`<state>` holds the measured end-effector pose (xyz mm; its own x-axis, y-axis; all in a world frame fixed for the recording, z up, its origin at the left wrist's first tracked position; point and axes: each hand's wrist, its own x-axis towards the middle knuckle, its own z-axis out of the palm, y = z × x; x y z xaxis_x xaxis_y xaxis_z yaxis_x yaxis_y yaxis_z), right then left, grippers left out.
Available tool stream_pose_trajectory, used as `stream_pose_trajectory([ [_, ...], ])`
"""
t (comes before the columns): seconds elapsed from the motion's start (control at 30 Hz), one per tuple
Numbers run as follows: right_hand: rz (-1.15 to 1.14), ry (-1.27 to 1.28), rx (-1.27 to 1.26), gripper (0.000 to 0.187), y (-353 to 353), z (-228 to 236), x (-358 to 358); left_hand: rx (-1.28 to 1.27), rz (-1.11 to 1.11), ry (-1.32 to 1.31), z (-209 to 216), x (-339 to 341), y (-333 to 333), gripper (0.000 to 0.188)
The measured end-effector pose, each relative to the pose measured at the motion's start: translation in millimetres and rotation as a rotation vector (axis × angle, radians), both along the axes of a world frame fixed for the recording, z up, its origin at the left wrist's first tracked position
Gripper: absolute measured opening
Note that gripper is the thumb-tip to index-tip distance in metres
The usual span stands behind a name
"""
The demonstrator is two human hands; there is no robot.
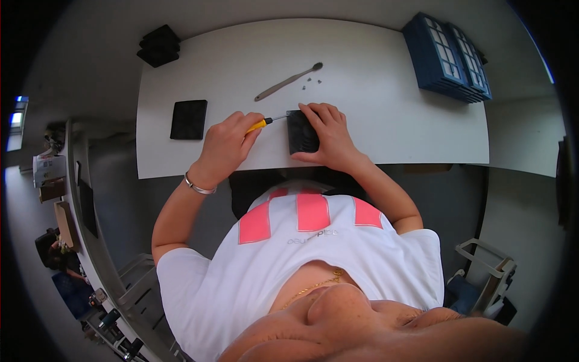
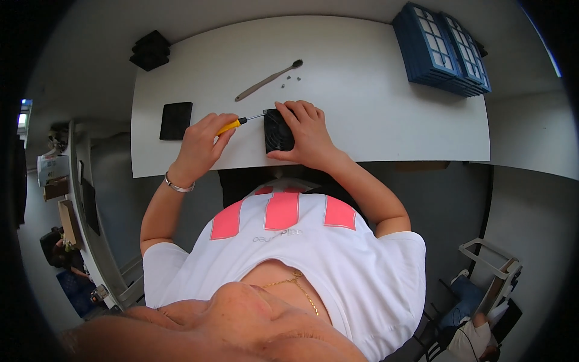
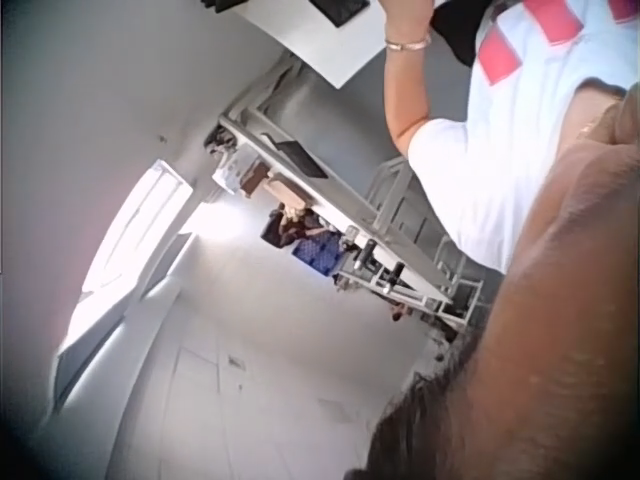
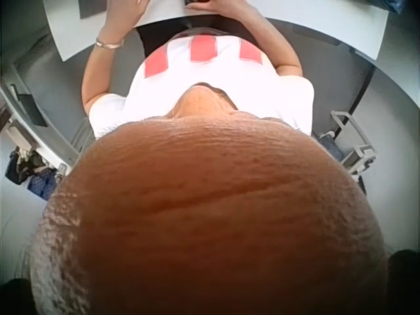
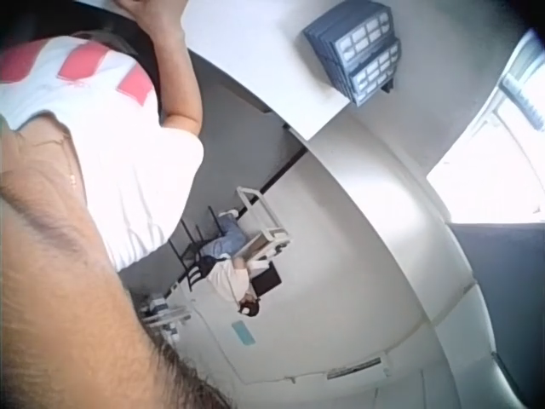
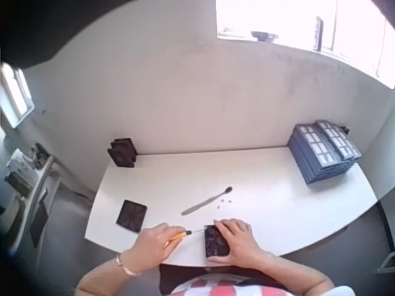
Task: The recorder uses a screwdriver to remove screws and a grill from a small black computer fan.
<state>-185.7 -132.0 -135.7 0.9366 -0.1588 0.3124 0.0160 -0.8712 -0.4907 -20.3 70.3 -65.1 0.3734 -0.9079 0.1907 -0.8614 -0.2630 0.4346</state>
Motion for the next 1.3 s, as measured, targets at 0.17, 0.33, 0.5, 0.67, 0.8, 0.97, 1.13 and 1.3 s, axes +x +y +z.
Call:
stream_pose_trajectory([
  [0.17, -0.029, -0.022, 0.033, 0.1, 1, -2, 1, 0.086, -0.041, -0.136, 22, 1, -14, 0.019],
  [0.33, -0.028, -0.044, 0.051, 0.1, 0, -1, 0, 0.201, -0.166, -0.402, 39, 4, -32, 0.02],
  [0.5, -0.013, -0.045, 0.065, 0.1, -1, -5, 0, 0.244, -0.344, -0.677, 61, -8, -69, 0.015],
  [0.67, -0.025, -0.013, 0.053, 0.1, 3, -6, 0, 0.323, -0.466, -0.776, 62, -14, -90, 0.009],
  [0.8, -0.023, -0.012, 0.045, 0.103, 3, -10, 2, 0.466, -0.475, -0.652, 71, -12, -98, 0.009],
  [0.97, 0.004, -0.054, 0.028, 0.103, 4, -10, 2, 0.461, -0.471, -0.529, 69, -5, -110, 0.008],
  [1.13, -0.026, -0.025, 0.003, 0.1, 4, -7, 1, 0.761, -0.286, -0.325, 77, 20, -130, 0.014],
  [1.3, -0.052, -0.035, -0.036, 0.101, 6, -11, -1, 0.964, 0.068, 0.241, 64, 57, -121, 0.034],
])
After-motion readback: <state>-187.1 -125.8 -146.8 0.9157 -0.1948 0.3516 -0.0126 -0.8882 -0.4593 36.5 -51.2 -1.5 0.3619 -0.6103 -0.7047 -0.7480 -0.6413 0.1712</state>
